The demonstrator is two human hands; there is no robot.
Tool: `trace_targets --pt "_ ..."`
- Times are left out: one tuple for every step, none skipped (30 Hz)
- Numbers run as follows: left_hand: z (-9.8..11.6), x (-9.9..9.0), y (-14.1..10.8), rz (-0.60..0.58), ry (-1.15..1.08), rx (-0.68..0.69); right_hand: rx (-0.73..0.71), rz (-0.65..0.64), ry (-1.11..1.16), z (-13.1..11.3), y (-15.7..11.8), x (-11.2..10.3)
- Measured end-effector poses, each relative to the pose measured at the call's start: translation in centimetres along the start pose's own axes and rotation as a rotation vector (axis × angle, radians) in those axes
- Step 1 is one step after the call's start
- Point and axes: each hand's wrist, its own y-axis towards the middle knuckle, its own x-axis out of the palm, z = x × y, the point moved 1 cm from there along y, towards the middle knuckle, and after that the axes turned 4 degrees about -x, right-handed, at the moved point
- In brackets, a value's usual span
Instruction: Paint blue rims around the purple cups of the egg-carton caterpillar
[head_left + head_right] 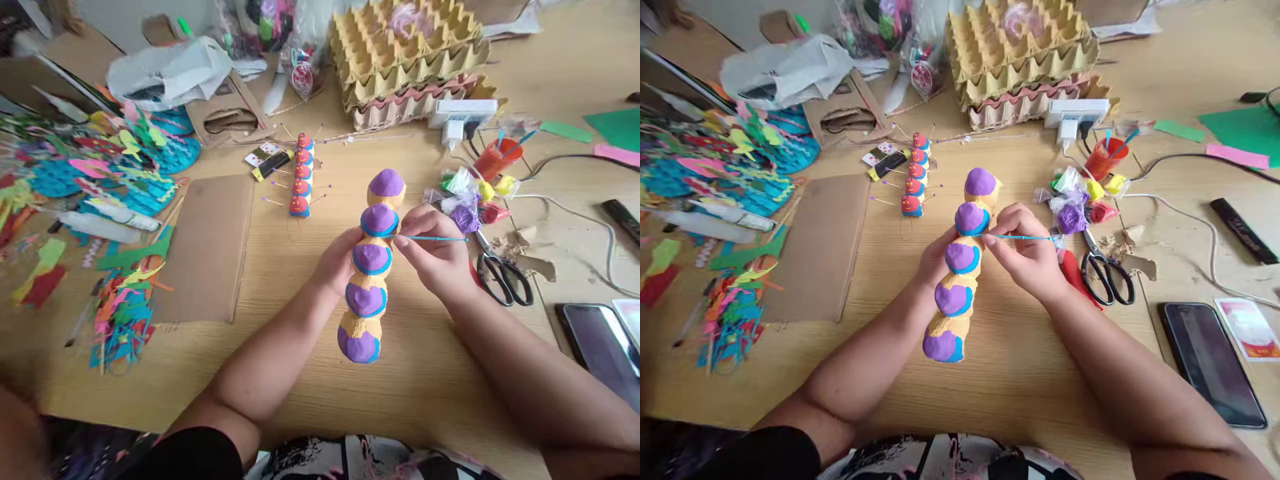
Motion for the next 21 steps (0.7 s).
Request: trace_targets --pt "0.0 0.0 0.0 0.012 0.0 -0.007 -0.01 0.008 -0.036 0.0 0.0 -0.1" --pt "-0.1 -0.1 0.0 0.022 0.0 -0.009 -0.023 0.014 -0.069 -0.1 -0.1 -0.2" --pt "-0.1 -0.1 0.1 0.029 0.001 -0.007 -0.038 0.018 -0.099 -0.1 -0.1 -0.3" --pt "-0.2 -0.1 0.1 0.033 0.001 -0.001 -0.055 0.019 -0.125 -0.2 -0.1 -0.4" --pt "-0.2 -0.1 0.1 0.035 0.002 0.011 -0.075 0.02 -0.156 -0.3 -0.1 -0.4" --pt "-0.2 -0.1 0.1 0.034 0.003 0.027 -0.101 0.016 -0.175 -0.4 -0.1 -0.4" --pt "-0.2 -0.1 0.1 0.029 0.005 0.042 -0.125 0.01 -0.185 -0.6 -0.1 -0.4" --pt "-0.2 -0.1 0.1 0.023 0.01 0.054 -0.143 0.005 -0.187 -0.8 0.0 -0.3" --pt "-0.3 -0.1 0.1 0.018 0.017 0.062 -0.155 0.002 -0.184 -0.9 0.0 -0.3" --pt "-0.3 -0.1 0.1 0.016 0.025 0.066 -0.157 -0.002 -0.182 -1.0 0.0 -0.2" --pt "-0.3 -0.1 0.2 0.018 0.034 0.07 -0.154 -0.003 -0.184 -1.1 0.0 -0.2" --pt "-0.3 -0.1 0.2 0.023 0.043 0.08 -0.148 -0.002 -0.19 -1.2 0.0 -0.2" --pt "-0.4 -0.2 0.3 0.031 0.049 0.094 -0.143 -0.001 -0.199 -1.2 0.0 -0.1" --pt "-0.4 -0.3 0.4 0.039 0.054 0.112 -0.144 -0.001 -0.207 -1.1 0.0 -0.1" --pt "-0.5 -0.4 0.4 0.045 0.058 0.13 -0.143 0.0 -0.214 -1.1 0.0 -0.1" --pt "-0.5 -0.5 0.5 0.047 0.061 0.144 -0.142 0.003 -0.218 -1.0 -0.1 -0.1" --pt "-0.5 -0.5 0.6 0.045 0.063 0.151 -0.139 0.003 -0.217 -1.0 -0.1 -0.1" --pt "-0.6 -0.6 0.7 0.038 0.064 0.152 -0.136 0.002 -0.213 -1.0 -0.1 -0.2" --pt "-0.6 -0.7 0.7 0.027 0.064 0.148 -0.134 -0.002 -0.206 -1.0 -0.1 -0.2" --pt "-0.7 -0.7 0.8 0.016 0.064 0.142 -0.132 -0.006 -0.197 -1.0 -0.1 -0.2" --pt "-0.8 -0.8 0.8 0.006 0.064 0.139 -0.13 -0.01 -0.189 -1.1 -0.1 -0.2"
